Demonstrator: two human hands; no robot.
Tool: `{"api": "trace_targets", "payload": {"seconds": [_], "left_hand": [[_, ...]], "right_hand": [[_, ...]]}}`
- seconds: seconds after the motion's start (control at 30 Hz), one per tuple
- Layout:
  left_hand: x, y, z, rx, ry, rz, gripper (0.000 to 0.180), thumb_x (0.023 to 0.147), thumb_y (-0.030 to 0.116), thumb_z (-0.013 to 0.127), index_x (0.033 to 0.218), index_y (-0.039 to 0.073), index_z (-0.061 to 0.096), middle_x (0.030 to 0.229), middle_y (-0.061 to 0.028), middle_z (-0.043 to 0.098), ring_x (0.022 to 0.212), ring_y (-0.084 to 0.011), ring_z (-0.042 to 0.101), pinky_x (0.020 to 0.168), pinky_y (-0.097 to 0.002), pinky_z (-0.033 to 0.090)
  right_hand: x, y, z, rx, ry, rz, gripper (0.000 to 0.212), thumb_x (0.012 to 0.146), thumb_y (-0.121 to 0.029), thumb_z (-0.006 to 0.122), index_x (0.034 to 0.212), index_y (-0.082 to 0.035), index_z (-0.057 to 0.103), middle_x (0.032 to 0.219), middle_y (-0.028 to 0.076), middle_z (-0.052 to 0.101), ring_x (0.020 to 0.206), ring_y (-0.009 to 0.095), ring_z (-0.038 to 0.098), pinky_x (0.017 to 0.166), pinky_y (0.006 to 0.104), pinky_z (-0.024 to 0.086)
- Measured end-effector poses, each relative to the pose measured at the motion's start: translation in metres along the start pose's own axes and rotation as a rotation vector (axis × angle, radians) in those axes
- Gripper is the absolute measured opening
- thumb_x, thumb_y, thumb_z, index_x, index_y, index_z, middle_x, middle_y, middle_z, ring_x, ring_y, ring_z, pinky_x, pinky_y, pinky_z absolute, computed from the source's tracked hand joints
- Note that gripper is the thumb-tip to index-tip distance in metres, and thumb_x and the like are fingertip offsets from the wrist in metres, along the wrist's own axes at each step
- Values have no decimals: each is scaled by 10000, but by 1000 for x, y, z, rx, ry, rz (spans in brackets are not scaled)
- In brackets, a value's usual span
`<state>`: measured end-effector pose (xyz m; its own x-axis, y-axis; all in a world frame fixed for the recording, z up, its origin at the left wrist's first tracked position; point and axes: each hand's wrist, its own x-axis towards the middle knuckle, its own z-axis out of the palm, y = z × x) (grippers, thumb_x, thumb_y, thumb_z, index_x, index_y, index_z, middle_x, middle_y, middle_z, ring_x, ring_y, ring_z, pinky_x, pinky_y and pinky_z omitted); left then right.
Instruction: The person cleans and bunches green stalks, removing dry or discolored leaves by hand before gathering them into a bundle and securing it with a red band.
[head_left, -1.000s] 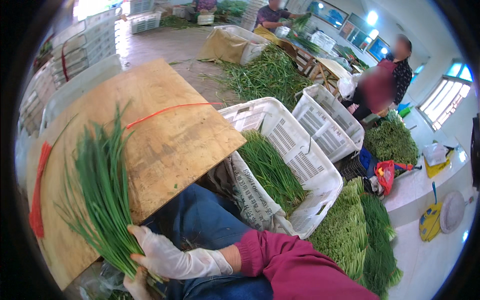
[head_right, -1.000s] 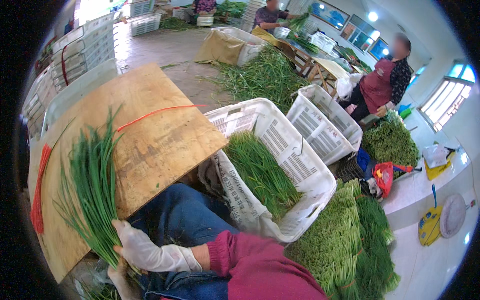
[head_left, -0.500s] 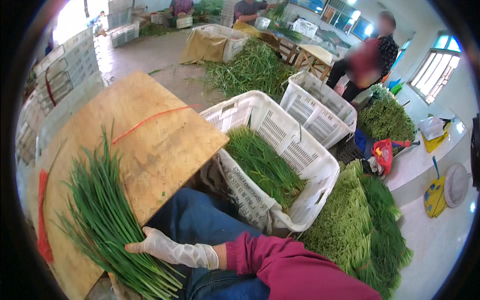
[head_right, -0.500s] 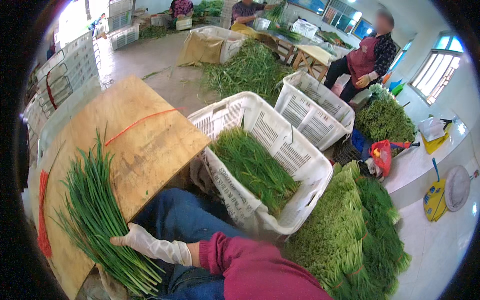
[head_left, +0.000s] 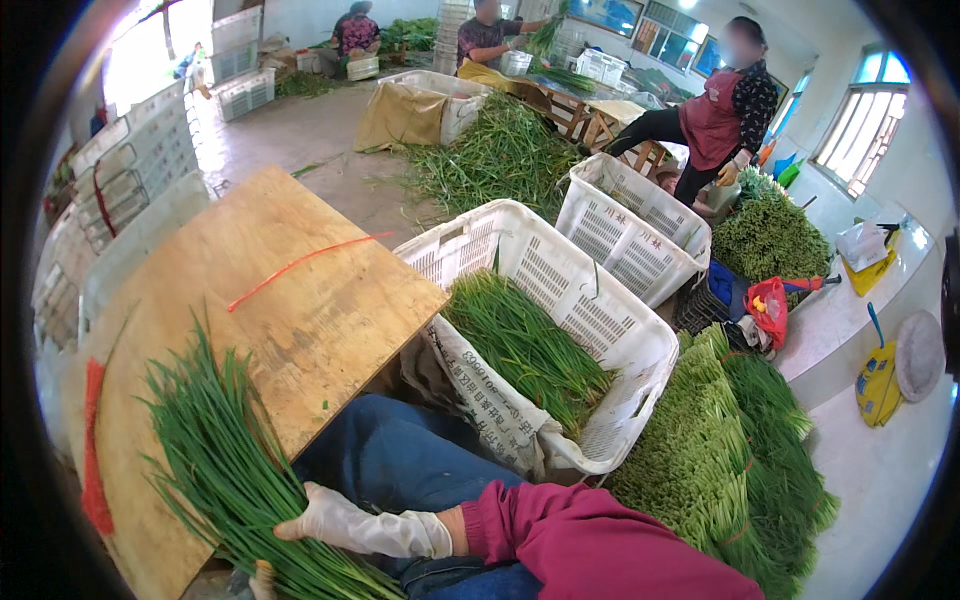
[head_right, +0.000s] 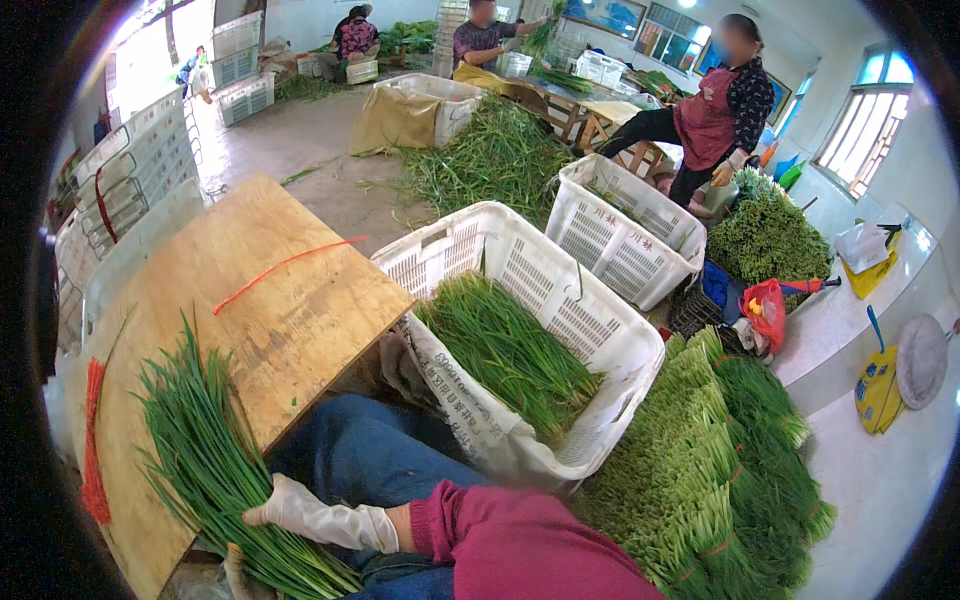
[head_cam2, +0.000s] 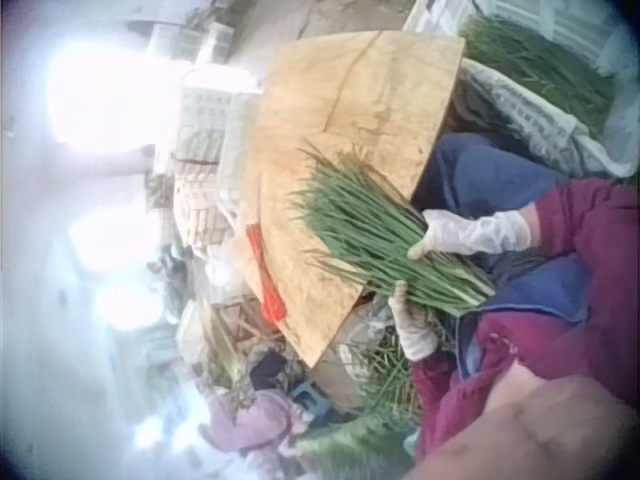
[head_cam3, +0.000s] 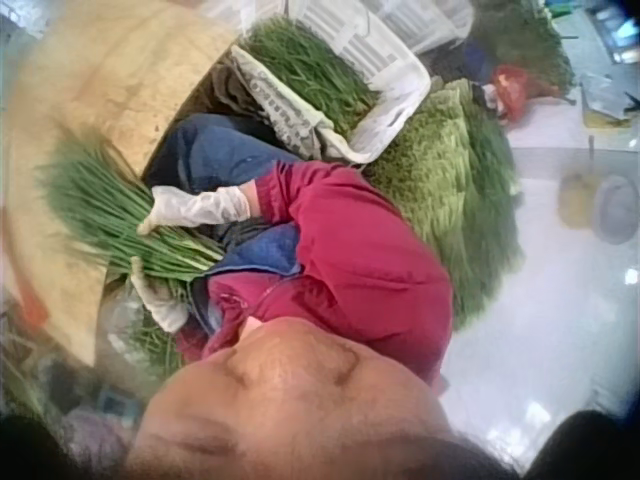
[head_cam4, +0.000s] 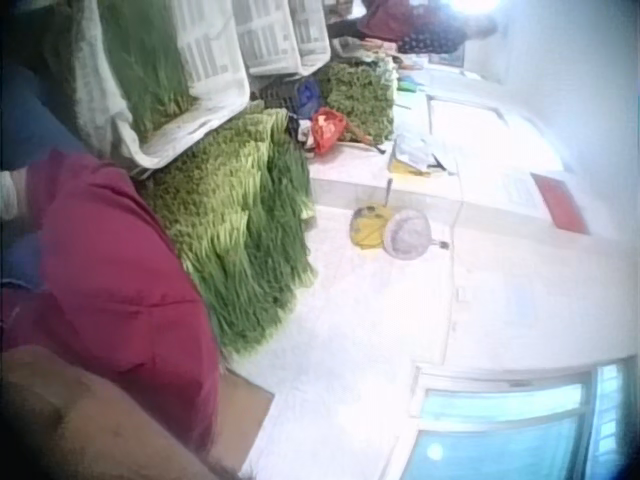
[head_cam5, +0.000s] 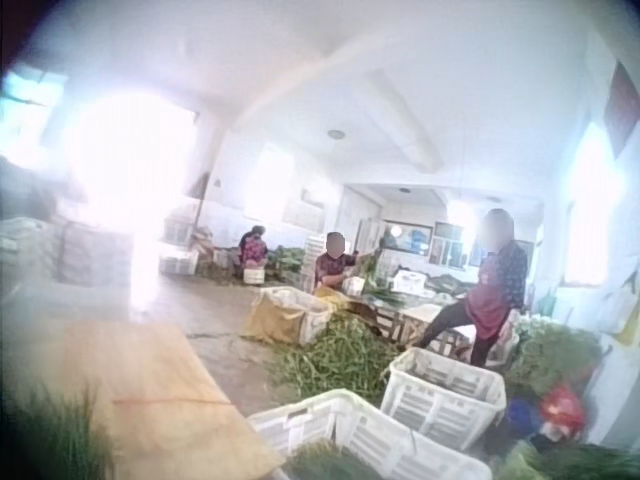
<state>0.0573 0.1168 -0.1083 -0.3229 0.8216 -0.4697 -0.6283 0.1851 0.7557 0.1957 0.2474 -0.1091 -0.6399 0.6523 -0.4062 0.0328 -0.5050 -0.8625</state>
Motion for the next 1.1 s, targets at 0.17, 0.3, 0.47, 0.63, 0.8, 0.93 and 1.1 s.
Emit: {"api": "trace_targets", "payload": {"seconds": [0.17,0.3,0.47,0.63,0.8,0.93,1.1], "left_hand": [[34,-8,-33,224,-206,197,485,834,327,499,1199,19,416,1226,-122,430,1070,-217,452,930,-349,360],[13,5,37,212,-82,305,391,805,174,551,1104,-42,422,971,-112,534,809,-194,569,691,-297,491],[-22,46,75,392,-70,636,396,892,207,371,1224,-8,351,1132,-128,491,996,-245,515,844,-337,432],[-16,134,100,537,-39,1060,338,796,103,531,1110,-6,468,1025,-90,551,889,-183,548,760,-286,456],[29,181,103,545,-98,1013,387,675,49,689,1029,4,539,916,-62,598,801,-131,558,691,-265,458],[73,154,94,411,-226,882,356,652,48,713,975,20,567,844,-28,606,752,-104,553,665,-254,465],[99,139,91,419,-190,771,441,637,62,722,1033,4,538,927,-41,591,831,-126,546,730,-270,455]], "right_hand": [[13,-22,6,99,33,-68,622,635,-230,738,1074,74,419,985,166,550,903,230,530,783,312,407],[-12,-47,38,-142,33,-60,545,633,-162,698,1039,81,428,919,194,566,893,254,541,761,307,417],[-42,-82,54,-55,-112,-506,521,650,-68,689,1093,11,427,893,119,575,730,133,564,625,262,468],[-15,-154,84,19,-325,-709,589,625,-123,715,1085,45,388,821,174,569,761,246,586,640,299,473],[13,-202,82,25,-485,-854,511,670,-82,692,1045,50,370,808,135,574,659,177,567,546,262,470],[68,-182,56,-377,-241,-1020,604,604,-179,754,1042,72,421,827,130,599,765,183,596,662,273,493],[87,-160,37,-243,-304,-733,611,582,-199,786,1039,22,447,870,101,600,779,163,590,663,253,492]]}}
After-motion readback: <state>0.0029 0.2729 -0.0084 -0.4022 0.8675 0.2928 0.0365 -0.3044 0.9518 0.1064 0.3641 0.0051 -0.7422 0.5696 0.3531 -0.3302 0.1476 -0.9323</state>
